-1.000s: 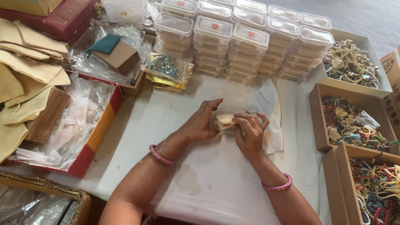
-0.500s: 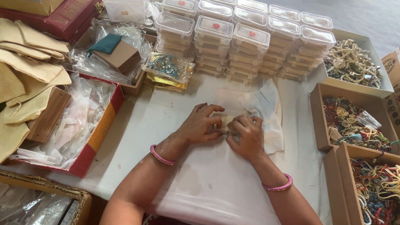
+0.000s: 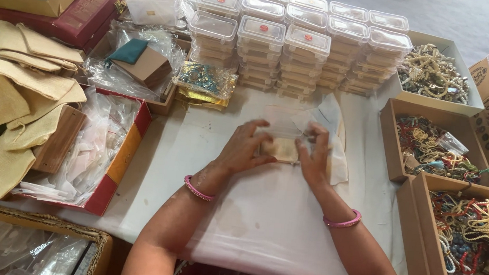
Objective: The person handles necklaces and bracelets, placing them into small plastic bags and then into beige cloth pouches. They also place the pouches into small plastic containers and stack them. The person repeatedly picks up jewelry from boxes, wraps it, and organizes it into containers.
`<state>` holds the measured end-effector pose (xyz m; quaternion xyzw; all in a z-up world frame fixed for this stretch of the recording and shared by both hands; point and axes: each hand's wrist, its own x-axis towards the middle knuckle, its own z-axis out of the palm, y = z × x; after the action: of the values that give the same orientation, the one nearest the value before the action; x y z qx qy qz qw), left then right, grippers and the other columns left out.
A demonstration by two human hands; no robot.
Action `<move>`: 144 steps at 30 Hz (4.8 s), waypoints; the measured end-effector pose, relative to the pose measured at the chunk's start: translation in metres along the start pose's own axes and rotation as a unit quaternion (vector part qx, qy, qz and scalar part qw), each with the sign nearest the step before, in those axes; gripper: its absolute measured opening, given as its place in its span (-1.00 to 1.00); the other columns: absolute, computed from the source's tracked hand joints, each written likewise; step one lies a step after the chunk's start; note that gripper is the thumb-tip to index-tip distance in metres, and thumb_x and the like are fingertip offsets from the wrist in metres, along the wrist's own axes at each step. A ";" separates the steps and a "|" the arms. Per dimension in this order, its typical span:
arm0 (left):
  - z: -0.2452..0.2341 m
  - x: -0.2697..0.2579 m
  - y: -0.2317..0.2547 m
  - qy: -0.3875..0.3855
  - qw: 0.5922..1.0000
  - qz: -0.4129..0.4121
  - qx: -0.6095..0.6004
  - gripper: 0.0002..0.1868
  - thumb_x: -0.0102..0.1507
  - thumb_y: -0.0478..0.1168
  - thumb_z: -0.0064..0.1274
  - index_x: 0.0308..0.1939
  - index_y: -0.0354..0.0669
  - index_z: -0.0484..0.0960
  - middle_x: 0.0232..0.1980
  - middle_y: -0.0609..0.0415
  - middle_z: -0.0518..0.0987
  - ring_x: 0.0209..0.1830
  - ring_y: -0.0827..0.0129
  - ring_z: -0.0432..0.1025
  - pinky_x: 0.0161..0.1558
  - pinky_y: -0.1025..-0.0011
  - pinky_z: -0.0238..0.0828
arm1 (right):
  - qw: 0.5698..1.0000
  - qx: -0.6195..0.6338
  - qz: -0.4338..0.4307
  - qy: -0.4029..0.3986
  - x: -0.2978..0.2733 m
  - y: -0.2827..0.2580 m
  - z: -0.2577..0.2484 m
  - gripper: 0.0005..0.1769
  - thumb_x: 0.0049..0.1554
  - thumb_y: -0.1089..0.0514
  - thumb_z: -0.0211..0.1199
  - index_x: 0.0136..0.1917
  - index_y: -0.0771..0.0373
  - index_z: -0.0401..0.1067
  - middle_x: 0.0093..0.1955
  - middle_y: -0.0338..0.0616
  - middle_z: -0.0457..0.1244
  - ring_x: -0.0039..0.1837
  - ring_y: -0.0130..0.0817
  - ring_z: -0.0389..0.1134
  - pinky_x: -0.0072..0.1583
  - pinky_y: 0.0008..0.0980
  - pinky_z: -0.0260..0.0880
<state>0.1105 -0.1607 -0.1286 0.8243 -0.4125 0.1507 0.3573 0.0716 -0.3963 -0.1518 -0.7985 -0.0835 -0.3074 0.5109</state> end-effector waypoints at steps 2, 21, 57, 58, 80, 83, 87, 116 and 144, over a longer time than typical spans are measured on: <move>-0.002 0.002 -0.001 0.037 0.999 -0.004 -0.022 -0.27 0.05 0.15 0.42 0.16 -0.08 0.49 0.43 -0.19 0.31 0.47 -0.10 0.18 0.41 0.05 0.12 | 0.992 0.115 0.048 -0.024 0.006 0.013 -0.005 -0.34 0.27 -0.06 0.13 0.51 0.19 0.02 0.44 0.02 0.07 0.44 -0.22 0.09 0.41 -0.15 0.09; 0.008 0.001 -0.011 -0.065 0.998 0.019 -0.007 -0.39 -0.11 0.20 0.49 -0.13 -0.02 0.71 0.36 0.05 0.49 0.42 0.10 0.27 0.40 0.08 0.08 | 0.989 -0.077 0.085 -0.091 0.010 -0.028 -0.014 -0.56 0.34 -0.03 0.08 -0.05 0.39 0.54 -0.17 -0.11 0.42 -0.06 -0.35 0.48 0.08 -0.40 0.41; 0.013 0.001 -0.011 -0.163 0.981 -0.101 0.035 -0.01 -0.08 0.37 0.37 0.33 0.02 0.50 0.50 -0.13 0.24 0.57 -0.01 0.00 0.50 0.02 -0.20 | 0.798 -0.596 0.011 -0.093 0.103 0.078 -0.034 -0.63 0.09 0.08 0.27 0.17 0.15 0.45 0.27 -0.12 0.32 0.26 -0.08 0.33 0.15 0.04 0.31; 0.013 0.001 -0.010 -0.160 0.981 -0.100 0.034 -0.01 -0.08 0.37 0.37 0.33 0.02 0.50 0.50 -0.13 0.24 0.57 -0.01 0.00 0.50 0.02 -0.20 | 0.796 -0.598 0.008 -0.091 0.109 0.094 -0.032 -0.63 0.09 0.08 0.27 0.17 0.15 0.45 0.27 -0.12 0.32 0.26 -0.08 0.33 0.15 0.04 0.31; 0.016 0.001 -0.017 -0.167 0.980 -0.099 0.039 -0.02 -0.10 0.37 0.36 0.31 0.04 0.53 0.50 -0.16 0.25 0.55 0.00 0.01 0.48 0.01 -0.18 | 0.778 -0.548 0.263 -0.161 0.074 0.068 -0.083 -0.24 0.16 -0.01 0.22 0.53 0.16 0.03 0.53 0.25 0.00 0.52 0.20 0.04 0.38 0.27 0.09; 0.018 0.002 -0.014 -0.165 0.981 -0.089 0.039 -0.04 -0.10 0.35 0.38 0.29 0.04 0.55 0.49 -0.15 0.26 0.53 -0.02 0.03 0.47 0.00 -0.17 | 0.753 -0.602 0.197 -0.180 0.021 0.121 -0.109 -0.70 0.31 0.13 0.07 0.26 0.26 0.36 0.28 0.17 0.32 0.32 0.04 0.35 0.28 0.00 0.40; 0.023 -0.002 -0.019 -0.141 0.986 -0.080 0.046 -0.10 -0.07 0.30 0.39 0.25 0.00 0.58 0.47 -0.14 0.29 0.51 -0.05 0.07 0.46 -0.01 -0.13 | 0.679 -0.689 0.024 -0.250 -0.029 0.063 -0.106 -0.79 0.17 0.25 0.09 0.06 0.31 0.44 0.07 0.06 0.37 0.13 -0.14 0.45 0.07 -0.27 0.53; 0.017 -0.006 -0.012 -0.118 0.988 -0.051 0.085 -0.16 -0.01 0.34 0.29 0.23 -0.01 0.60 0.45 -0.11 0.36 0.51 0.03 0.14 0.48 -0.02 -0.11 | 0.728 -0.564 0.283 -0.268 -0.078 -0.053 -0.410 -0.58 0.06 0.13 0.37 0.22 -0.03 0.50 0.21 -0.17 0.35 0.26 -0.17 0.38 0.29 -0.22 0.39; 0.019 -0.007 -0.016 -0.113 0.989 -0.048 0.084 -0.15 0.00 0.35 0.28 0.24 -0.02 0.60 0.43 -0.12 0.37 0.48 0.04 0.18 0.48 -0.02 -0.09 | 0.812 -0.557 0.169 -0.033 -0.048 -0.144 -0.390 -0.87 0.17 0.17 0.35 0.01 0.07 0.63 0.01 -0.14 0.44 -0.10 -0.25 0.45 -0.01 -0.27 0.44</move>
<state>0.1179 -0.1639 -0.1530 0.8820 -0.3961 0.0737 0.2445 -0.1894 -0.6591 0.0430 -0.9575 0.2219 -0.1833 0.0192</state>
